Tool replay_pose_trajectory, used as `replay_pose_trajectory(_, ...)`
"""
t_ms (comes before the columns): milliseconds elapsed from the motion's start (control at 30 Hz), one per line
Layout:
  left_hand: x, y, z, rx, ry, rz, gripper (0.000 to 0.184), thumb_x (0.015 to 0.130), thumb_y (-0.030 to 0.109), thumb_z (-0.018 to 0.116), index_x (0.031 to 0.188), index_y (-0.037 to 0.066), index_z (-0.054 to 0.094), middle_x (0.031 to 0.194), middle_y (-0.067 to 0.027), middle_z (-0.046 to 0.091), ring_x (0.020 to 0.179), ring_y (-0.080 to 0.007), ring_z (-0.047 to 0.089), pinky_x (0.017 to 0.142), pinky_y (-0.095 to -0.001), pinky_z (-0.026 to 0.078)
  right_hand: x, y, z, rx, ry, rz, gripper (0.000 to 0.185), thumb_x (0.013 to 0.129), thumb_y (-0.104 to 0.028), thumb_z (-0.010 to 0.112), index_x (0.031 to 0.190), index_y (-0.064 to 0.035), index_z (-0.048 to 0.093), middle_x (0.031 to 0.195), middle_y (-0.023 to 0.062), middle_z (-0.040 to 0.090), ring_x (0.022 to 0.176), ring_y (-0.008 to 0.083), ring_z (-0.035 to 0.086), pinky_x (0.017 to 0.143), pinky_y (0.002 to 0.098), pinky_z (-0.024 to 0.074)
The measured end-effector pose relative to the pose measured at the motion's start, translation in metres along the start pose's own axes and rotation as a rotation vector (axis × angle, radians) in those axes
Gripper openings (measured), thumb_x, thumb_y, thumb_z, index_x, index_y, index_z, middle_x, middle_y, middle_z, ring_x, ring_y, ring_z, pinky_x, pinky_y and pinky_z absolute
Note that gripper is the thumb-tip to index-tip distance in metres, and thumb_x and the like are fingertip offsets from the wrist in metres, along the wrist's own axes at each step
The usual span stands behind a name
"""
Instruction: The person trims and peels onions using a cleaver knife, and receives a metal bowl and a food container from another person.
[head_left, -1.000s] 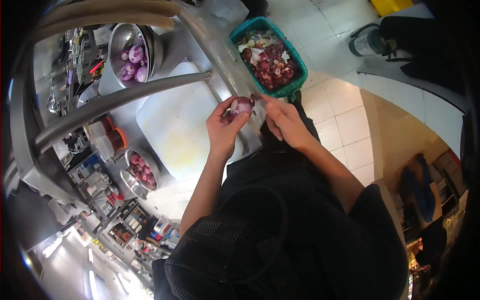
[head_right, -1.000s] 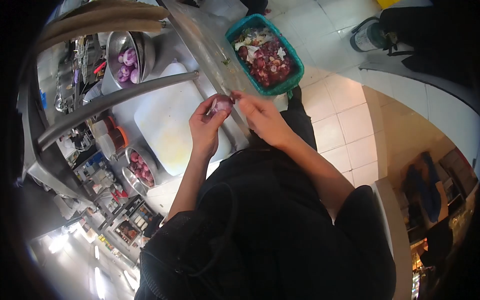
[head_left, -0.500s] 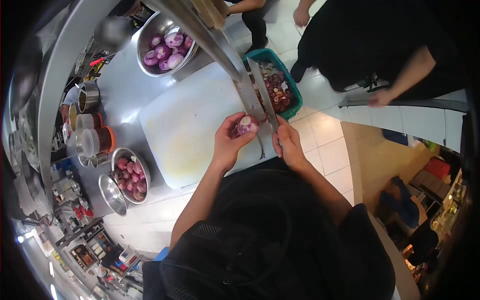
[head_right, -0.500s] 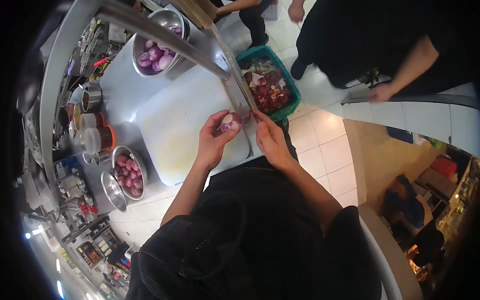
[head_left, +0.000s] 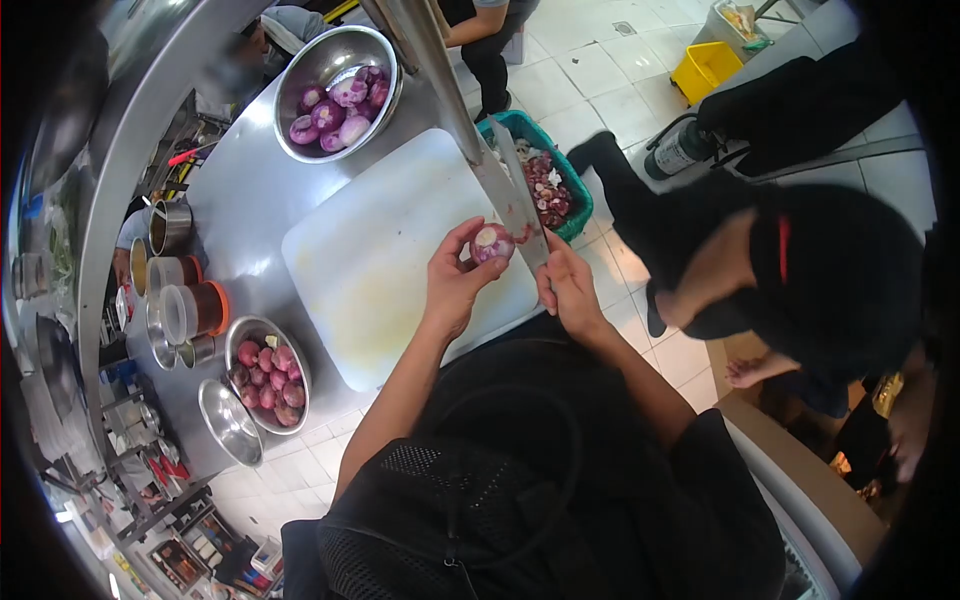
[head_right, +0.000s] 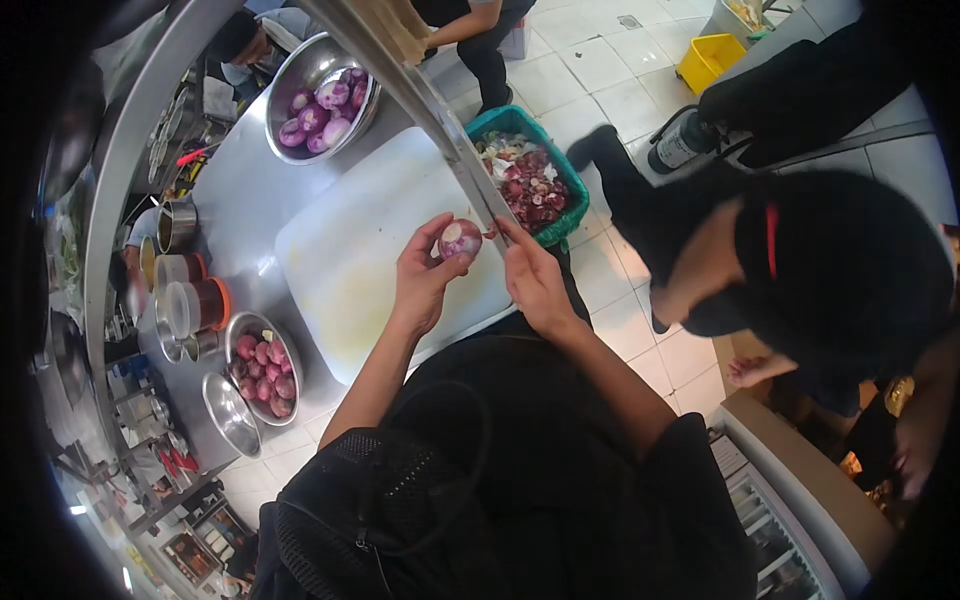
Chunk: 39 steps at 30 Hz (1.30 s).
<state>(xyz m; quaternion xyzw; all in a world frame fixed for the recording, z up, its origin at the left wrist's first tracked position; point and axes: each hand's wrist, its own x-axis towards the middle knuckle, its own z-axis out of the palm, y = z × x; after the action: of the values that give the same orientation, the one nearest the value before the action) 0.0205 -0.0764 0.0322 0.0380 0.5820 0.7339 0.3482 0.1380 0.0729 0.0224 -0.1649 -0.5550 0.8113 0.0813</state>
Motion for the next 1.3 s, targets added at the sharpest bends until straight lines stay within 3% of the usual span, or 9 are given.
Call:
replay_pose_trajectory(100, 0.009, -0.005, 0.01, 0.054, -0.016, 0.004, 0.06, 0.081, -0.009, 0.074, 0.137, 0.0, 0.052, 0.131, -0.0117, 0.058, 0.109, -0.0202, 0.064, 0.092, -0.0318, 0.055, 0.0, -0.005, -0.008, -0.155, 0.008, -0.07, 0.055, 0.106, -0.035, 0.049, 0.15, -0.0026, 0.041, 0.063, -0.0026, 0.047, 0.054, 0.0051, 0.042, 0.051, 0.0252, 0.0357)
replay_pose_trajectory(167, 0.02, -0.012, 0.012, 0.085, -0.03, 0.056, 0.061, 0.081, -0.008, 0.076, 0.137, 0.0, 0.052, 0.129, -0.012, 0.061, 0.103, -0.0195, 0.067, 0.086, -0.0294, 0.057, 0.004, -0.002, -0.016, -0.474, 0.007, -0.177, 0.062, 0.1, -0.038, 0.058, 0.151, -0.0072, 0.042, 0.064, 0.007, 0.056, 0.054, 0.0168, 0.055, 0.055, 0.0336, 0.0431)
replay_pose_trajectory(400, 0.05, -0.008, 0.044, 0.436, 0.034, 0.16, 0.054, 0.08, -0.006, 0.074, 0.132, -0.001, 0.057, 0.129, -0.0114, 0.064, 0.116, -0.022, 0.063, 0.1, -0.0349, 0.05, 0.027, -0.063, -0.026, -0.904, -0.058, 0.079, 0.076, 0.092, -0.054, 0.06, 0.15, -0.0085, 0.042, 0.073, 0.0216, 0.065, 0.069, 0.0434, 0.064, 0.067, 0.0471, 0.0499)
replay_pose_trajectory(767, 0.093, -0.028, 0.079, 0.584, 0.176, 0.226, 0.055, 0.081, 0.0, 0.075, 0.132, 0.0, 0.056, 0.124, -0.0108, 0.065, 0.113, -0.0206, 0.062, 0.098, -0.0335, 0.049, 0.082, -0.056, -0.094, -0.82, -0.231, 0.123, 0.091, 0.089, -0.06, 0.062, 0.156, -0.0062, 0.032, 0.072, 0.0244, 0.063, 0.071, 0.0415, 0.066, 0.069, 0.0466, 0.051)
replay_pose_trajectory(833, 0.099, -0.036, 0.081, 0.89, 0.161, 0.382, 0.062, 0.081, -0.001, 0.076, 0.137, -0.002, 0.05, 0.124, -0.01, 0.064, 0.113, -0.0185, 0.062, 0.098, -0.0325, 0.05, 0.089, -0.048, -0.107, -0.779, -0.267, 0.111, 0.091, 0.089, -0.06, 0.062, 0.156, -0.0059, 0.032, 0.072, 0.0246, 0.063, 0.071, 0.0414, 0.066, 0.069, 0.0464, 0.051)
replay_pose_trajectory(933, 0.105, -0.034, 0.101, 0.557, 0.222, 0.168, 0.065, 0.078, -0.002, 0.078, 0.136, -0.001, 0.049, 0.12, -0.0105, 0.066, 0.11, -0.019, 0.064, 0.094, -0.0321, 0.054, 0.096, -0.03, -0.124, -0.671, -0.292, 0.079, 0.093, 0.088, -0.061, 0.062, 0.154, -0.0036, 0.033, 0.072, 0.0247, 0.06, 0.07, 0.0398, 0.065, 0.07, 0.0437, 0.0511)
replay_pose_trajectory(1033, 0.11, -0.033, 0.11, 0.443, 0.275, 0.027, 0.058, 0.078, -0.005, 0.075, 0.131, -0.001, 0.052, 0.126, -0.0113, 0.062, 0.111, -0.021, 0.064, 0.094, -0.0339, 0.054, 0.105, -0.02, -0.136, -0.581, -0.298, 0.005, 0.081, 0.095, -0.055, 0.059, 0.151, -0.0016, 0.039, 0.071, 0.0159, 0.063, 0.065, 0.0318, 0.063, 0.067, 0.0404, 0.0496)
replay_pose_trajectory(1100, 0.114, -0.025, 0.118, 0.443, 0.332, -0.054, 0.06, 0.078, -0.006, 0.076, 0.132, -0.002, 0.051, 0.125, -0.0124, 0.062, 0.109, -0.0212, 0.065, 0.093, -0.0334, 0.055, 0.112, -0.017, -0.136, -0.07, -0.244, 0.128, 0.066, 0.102, -0.046, 0.054, 0.148, -0.0003, 0.045, 0.069, 0.0002, 0.059, 0.063, 0.0184, 0.056, 0.065, 0.035, 0.0473)
replay_pose_trajectory(1300, 0.114, -0.026, 0.112, 0.308, 0.359, -0.113, 0.066, 0.078, -0.006, 0.077, 0.136, -0.002, 0.047, 0.125, -0.0145, 0.06, 0.111, -0.0201, 0.064, 0.095, -0.0326, 0.055, 0.129, -0.007, -0.147, 0.069, -0.204, 0.29, 0.06, 0.104, -0.045, 0.053, 0.143, 0.0004, 0.052, 0.073, -0.0074, 0.047, 0.063, 0.0022, 0.04, 0.057, 0.0202, 0.0331)
